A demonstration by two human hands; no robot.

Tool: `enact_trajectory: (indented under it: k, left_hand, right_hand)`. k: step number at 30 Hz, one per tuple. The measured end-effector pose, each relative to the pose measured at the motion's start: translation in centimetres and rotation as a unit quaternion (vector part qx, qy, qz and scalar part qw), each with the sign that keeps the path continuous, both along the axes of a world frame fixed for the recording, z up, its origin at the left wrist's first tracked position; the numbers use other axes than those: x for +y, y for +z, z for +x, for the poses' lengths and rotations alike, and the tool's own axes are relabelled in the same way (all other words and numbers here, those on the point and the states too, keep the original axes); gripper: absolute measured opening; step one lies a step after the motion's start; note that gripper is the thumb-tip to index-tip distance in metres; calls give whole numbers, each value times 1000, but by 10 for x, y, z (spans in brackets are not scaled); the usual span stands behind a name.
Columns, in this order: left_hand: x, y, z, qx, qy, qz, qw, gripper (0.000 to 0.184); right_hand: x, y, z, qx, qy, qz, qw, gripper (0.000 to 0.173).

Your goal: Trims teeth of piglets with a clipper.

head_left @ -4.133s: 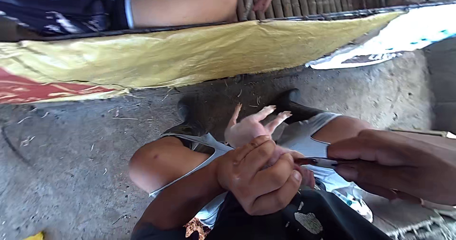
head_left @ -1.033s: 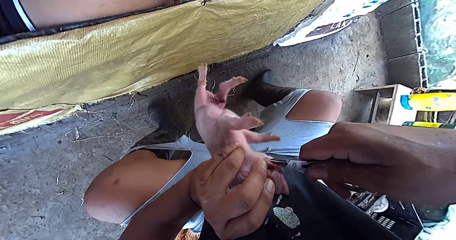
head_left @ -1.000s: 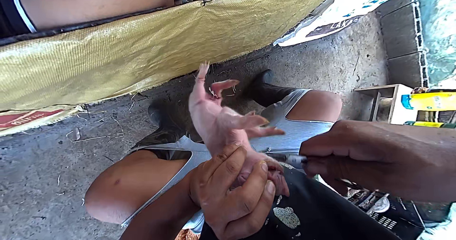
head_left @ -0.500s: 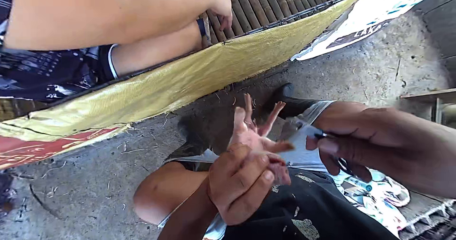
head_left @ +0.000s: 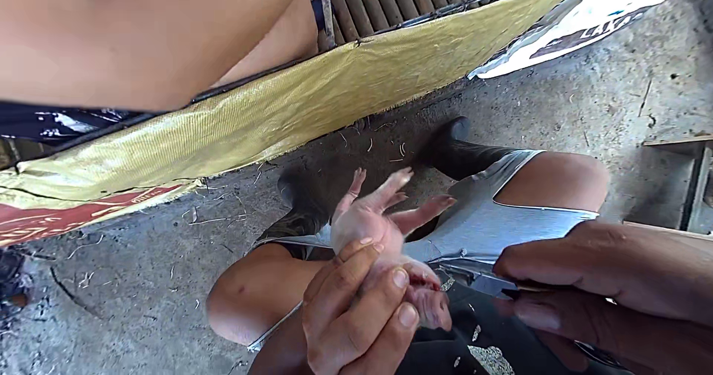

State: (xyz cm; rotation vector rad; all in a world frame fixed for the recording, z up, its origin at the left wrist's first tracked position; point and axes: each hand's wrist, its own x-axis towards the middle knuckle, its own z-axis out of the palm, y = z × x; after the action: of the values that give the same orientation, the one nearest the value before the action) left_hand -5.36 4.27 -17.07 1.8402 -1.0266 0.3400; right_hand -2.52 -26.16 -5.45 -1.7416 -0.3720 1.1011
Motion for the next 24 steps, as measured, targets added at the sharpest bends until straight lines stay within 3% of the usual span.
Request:
enact_trajectory:
  k: [4,11,16,24]
  left_hand:
    - [-6,3,-6,11,-19,-17,1000,21]
    - [-16,-1,-8,-12,-43,-16,999,26]
    - [-19,4,-9,16,-32,-27,999,22]
    - [-21,4,-9,-25,-28,-14,999,18]
  right_hand:
    - [1,2,-5,-11,24,-17,999,25]
    - [-3,5,-11,-50,80,-47,994,25]
    - [-2,5,-12,-27,78,-40,996,25]
    - [-7,-4,-15,-21,69,-15,997,25]
